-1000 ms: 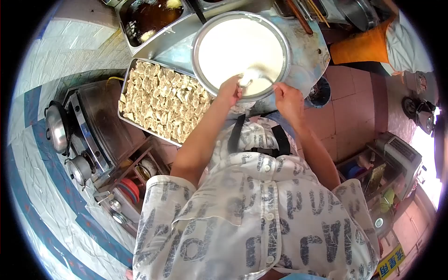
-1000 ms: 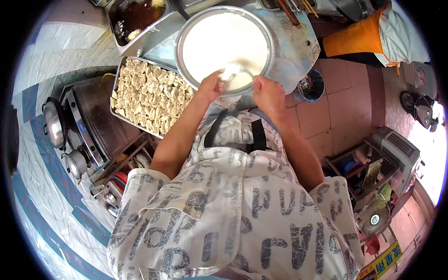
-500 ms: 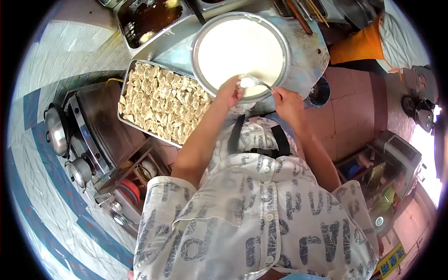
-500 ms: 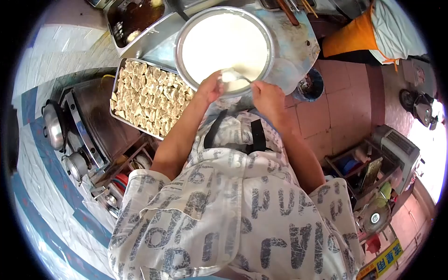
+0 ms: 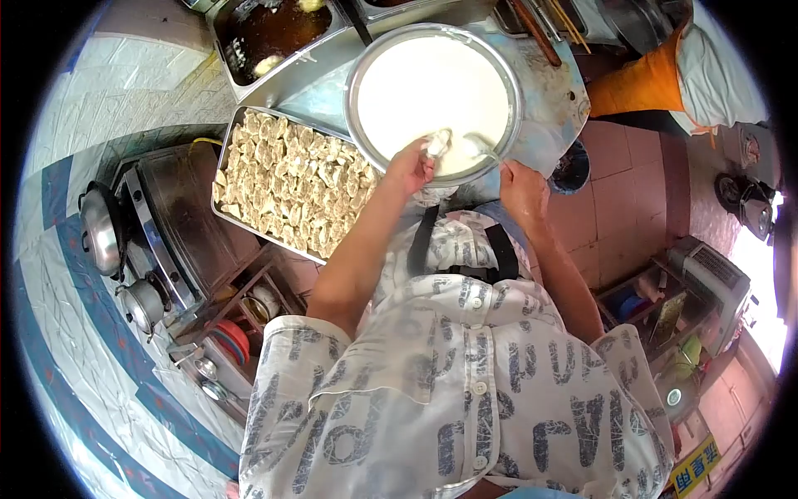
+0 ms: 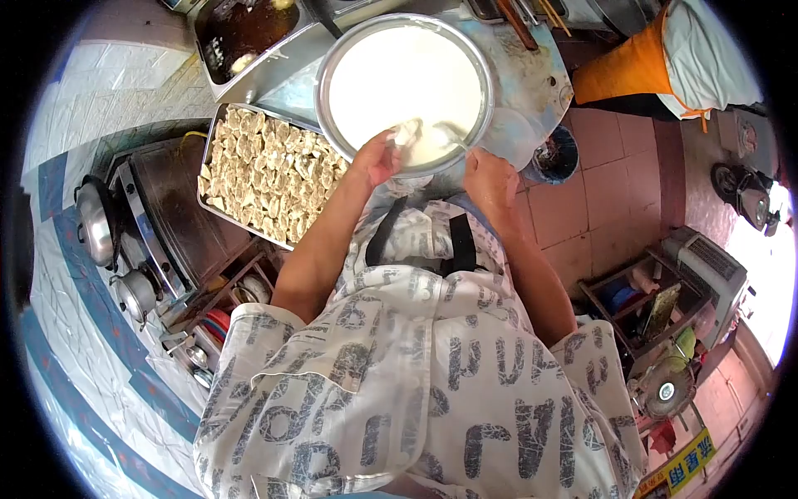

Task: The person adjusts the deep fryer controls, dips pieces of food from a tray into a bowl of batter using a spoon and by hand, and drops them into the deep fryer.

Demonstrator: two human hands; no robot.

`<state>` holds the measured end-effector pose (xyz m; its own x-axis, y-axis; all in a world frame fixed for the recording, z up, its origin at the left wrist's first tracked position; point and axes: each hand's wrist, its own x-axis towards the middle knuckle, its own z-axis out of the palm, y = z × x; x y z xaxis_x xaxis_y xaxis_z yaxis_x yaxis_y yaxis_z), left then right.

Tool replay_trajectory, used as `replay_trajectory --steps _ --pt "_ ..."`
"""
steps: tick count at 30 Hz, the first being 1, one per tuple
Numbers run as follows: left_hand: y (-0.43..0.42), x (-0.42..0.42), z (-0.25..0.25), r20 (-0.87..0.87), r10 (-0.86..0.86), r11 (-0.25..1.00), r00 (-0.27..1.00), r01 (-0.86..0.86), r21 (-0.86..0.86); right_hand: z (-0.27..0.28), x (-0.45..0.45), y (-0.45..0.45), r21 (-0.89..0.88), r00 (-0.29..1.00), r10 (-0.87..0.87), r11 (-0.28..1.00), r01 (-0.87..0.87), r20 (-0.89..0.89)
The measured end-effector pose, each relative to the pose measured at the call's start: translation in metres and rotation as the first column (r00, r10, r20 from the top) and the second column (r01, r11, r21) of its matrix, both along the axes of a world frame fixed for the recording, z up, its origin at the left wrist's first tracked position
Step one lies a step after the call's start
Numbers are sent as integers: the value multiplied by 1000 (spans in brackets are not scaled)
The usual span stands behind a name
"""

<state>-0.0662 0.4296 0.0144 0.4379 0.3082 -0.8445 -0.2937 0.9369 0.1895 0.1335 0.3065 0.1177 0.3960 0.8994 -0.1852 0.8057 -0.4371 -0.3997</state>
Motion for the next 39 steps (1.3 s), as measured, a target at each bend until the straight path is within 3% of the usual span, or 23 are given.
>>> replay_trajectory --steps 3,6,9,15,18,21,24,27,30,33,36,39 --pt "2 2 -5 14 4 999 1000 -4 -34 40 -14 11 89 970 33 996 -12 -240" --pt "0 6 14 91 5 1000 996 -2 -29 32 -14 19 185 994 -62 980 77 -85" --pt "0 3 17 113 56 998 992 -54 -21 27 -7 23 113 997 -65 992 60 40" --pt "2 -3 19 168 92 995 981 -83 -58 2 -2 7 -239 981 134 966 -98 141" --pt "3 -3 26 173 144 985 974 -125 -119 10 -6 5 20 999 -23 1000 24 -43" --pt "4 -2 3 194 121 984 973 -92 -150 40 -16 10 101 968 -24 994 50 -251" --pt "2 -7 -18 298 91 989 950 -50 -141 46 -19 15 119 975 51 993 -26 -214" --pt "2 -9 -14 284 76 989 956 -35 -145 28 -12 19 147 998 -58 988 55 16" --pt "2 -7 4 266 100 987 959 -61 -152 5 -1 11 -48 989 53 998 -47 137" --pt "3 -7 18 271 100 989 957 -66 -130 4 -5 4 -141 987 121 984 -105 110" --pt "1 -9 19 195 131 986 972 -107 -127 6 -11 4 46 1000 7 999 -7 6" --pt "3 -8 2 149 92 990 985 -75 -116 29 -18 7 157 971 73 987 -37 -229"
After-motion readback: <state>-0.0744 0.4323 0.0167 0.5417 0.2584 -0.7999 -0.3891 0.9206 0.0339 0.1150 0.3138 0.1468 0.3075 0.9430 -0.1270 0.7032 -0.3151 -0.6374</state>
